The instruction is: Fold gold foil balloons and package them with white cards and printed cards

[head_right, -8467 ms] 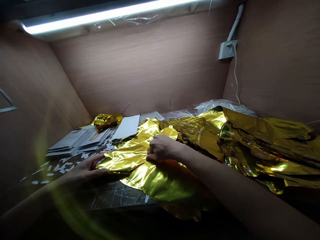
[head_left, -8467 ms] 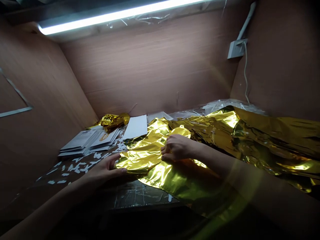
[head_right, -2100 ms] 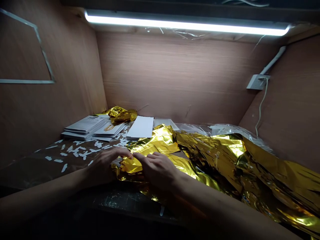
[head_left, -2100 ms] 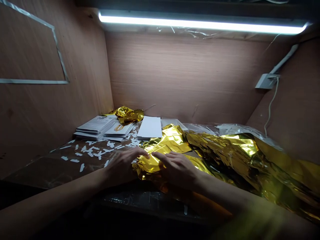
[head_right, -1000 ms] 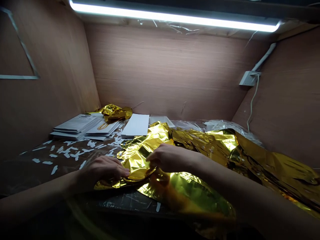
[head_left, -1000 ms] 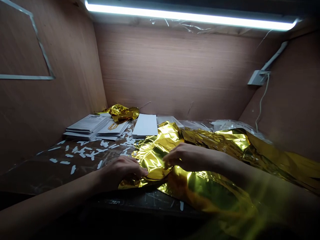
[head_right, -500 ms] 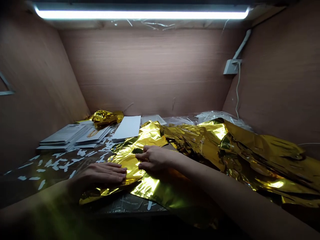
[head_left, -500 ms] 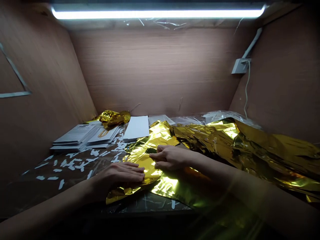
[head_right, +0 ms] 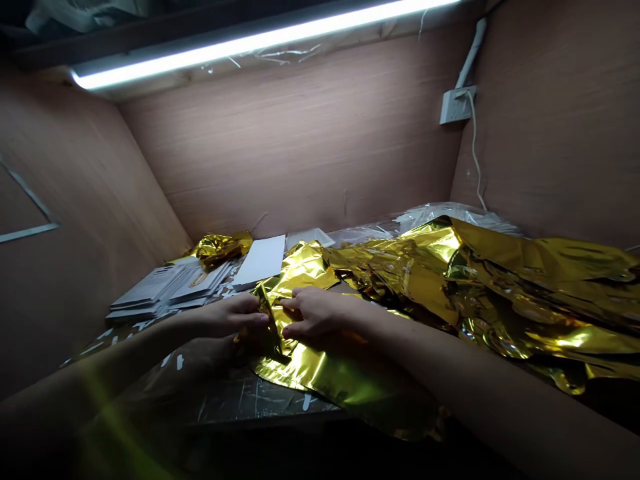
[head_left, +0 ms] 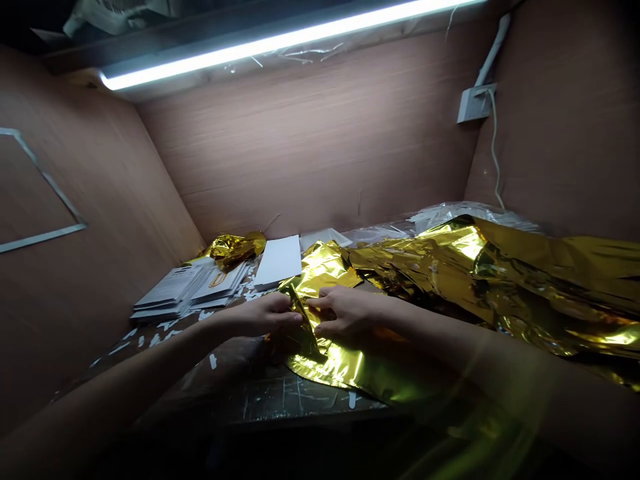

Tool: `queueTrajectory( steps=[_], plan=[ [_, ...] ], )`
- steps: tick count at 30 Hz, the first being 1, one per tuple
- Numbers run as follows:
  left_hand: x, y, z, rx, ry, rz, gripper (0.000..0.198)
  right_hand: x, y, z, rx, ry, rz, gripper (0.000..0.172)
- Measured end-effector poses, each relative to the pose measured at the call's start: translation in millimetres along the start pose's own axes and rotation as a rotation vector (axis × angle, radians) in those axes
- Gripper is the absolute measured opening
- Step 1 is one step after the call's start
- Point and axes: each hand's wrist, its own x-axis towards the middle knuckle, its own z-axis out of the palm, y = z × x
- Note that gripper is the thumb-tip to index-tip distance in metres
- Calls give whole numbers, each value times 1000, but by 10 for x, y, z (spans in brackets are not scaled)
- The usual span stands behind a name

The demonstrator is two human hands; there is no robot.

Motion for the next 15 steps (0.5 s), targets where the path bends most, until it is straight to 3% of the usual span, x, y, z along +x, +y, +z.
queueTrajectory(
  steps=[2,4,7,11,13,15],
  plan=[
    [154,4,-52,67,-88,-71,46,-4,36,23,21,38,18,54],
    [245,29,-25,150,-70,-99,39,-11,73,43,42,80,16,62],
    [245,104,133,317,142,-87,33,-24,108,52,77,103,1,65],
    [115,230,393,594,536,110,27,-33,115,40,133,102,-24,62],
    [55,272,487,625,545,235,7,-33,115,35,141,107,-25,62],
    [6,293,556,566,431,310,16,-35,110,24,126,101,-5,68]
  ],
)
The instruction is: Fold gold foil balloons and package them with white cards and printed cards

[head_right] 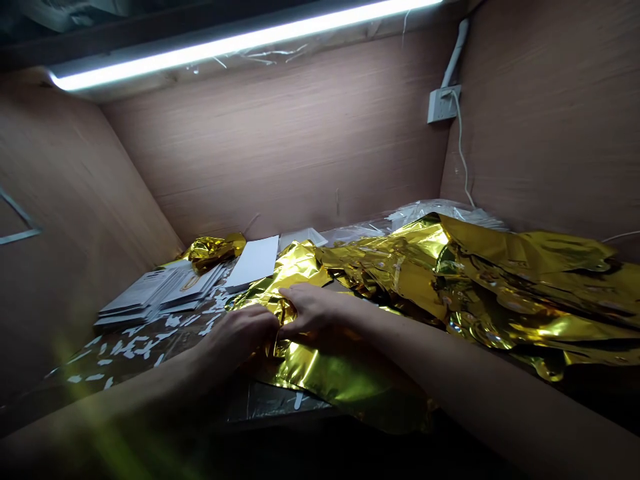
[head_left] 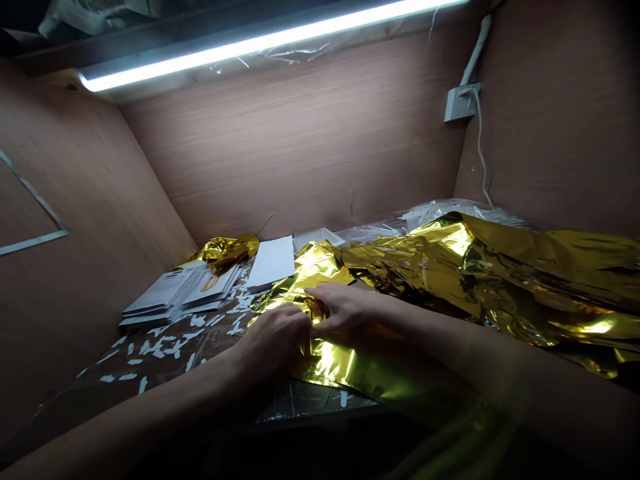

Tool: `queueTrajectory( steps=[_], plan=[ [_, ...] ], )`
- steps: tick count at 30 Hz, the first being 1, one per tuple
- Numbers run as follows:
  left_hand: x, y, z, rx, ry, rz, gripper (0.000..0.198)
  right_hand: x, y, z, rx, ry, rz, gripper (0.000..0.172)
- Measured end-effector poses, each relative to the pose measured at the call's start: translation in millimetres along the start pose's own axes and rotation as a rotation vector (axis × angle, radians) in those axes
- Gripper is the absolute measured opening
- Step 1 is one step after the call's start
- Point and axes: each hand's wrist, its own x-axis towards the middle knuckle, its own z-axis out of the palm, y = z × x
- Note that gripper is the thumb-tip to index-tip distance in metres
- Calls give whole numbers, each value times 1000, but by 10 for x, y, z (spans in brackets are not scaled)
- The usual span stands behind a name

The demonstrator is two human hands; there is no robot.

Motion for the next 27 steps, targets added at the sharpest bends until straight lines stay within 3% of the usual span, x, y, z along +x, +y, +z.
queueTrajectory(
  steps=[2,4,8,10,14,18,22,27],
  plan=[
    [-53,54,13,-83,-68,2,28,1,-20,-25,-11,-19,23,71],
    [-114,124,14,-103,-87,-21,38,9,-54,-61,-11,-27,53,64],
    [-261,318,-6,-29,-180,-51,49,81,-136,-119,-122,12,284,47],
    [-326,397,-16,-9,-249,-108,64,153,-175,-133,-152,-33,365,42],
    [-391,433,-23,-70,-325,-208,103,343,-251,-170,52,-185,523,28],
    [-416,372,-16,-137,-311,-207,120,482,-283,-207,210,-150,648,21],
    [-462,329,3,-167,-321,-196,126,492,-288,-164,255,-29,635,38],
    [-497,364,-37,-225,-224,-110,123,368,-429,55,-68,189,222,47]
  ],
)
